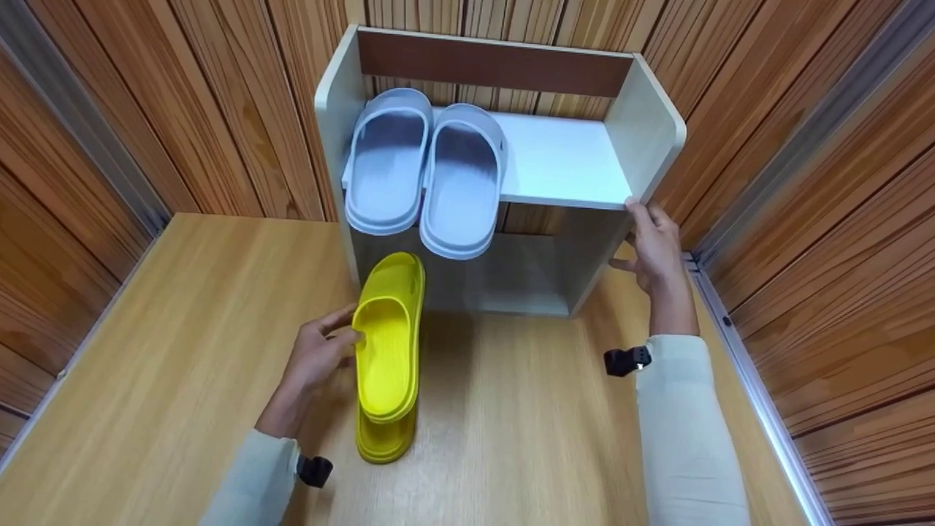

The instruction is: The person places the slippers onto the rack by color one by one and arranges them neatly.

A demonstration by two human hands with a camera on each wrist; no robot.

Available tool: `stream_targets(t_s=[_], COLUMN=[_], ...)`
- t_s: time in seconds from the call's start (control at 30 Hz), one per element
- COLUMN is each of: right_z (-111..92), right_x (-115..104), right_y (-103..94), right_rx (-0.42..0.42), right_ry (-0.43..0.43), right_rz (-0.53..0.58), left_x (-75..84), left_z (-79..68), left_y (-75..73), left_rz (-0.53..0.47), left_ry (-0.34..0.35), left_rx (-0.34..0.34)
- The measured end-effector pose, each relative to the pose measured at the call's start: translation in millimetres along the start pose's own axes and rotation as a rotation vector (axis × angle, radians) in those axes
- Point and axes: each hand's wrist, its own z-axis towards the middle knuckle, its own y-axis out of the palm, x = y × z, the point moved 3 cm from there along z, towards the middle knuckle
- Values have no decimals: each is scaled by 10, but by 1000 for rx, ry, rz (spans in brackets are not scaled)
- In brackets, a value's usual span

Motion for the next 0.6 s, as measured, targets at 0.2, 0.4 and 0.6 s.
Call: stream_targets(t_s=[0.2,0.4,0.6], right_z=[-11,2,15], right_x=[-9,-4,6], right_y=[7,-4,6], right_rx=[13,25,20], right_ry=[-23,6,11], right_rz=[-15,-13,-11], left_x=[86,161,235], left_z=[93,202,302], left_y=[68,157,229], left_rz=[5,17,16], left_ry=[32,10,-9], left_rx=[-1,-17,-17])
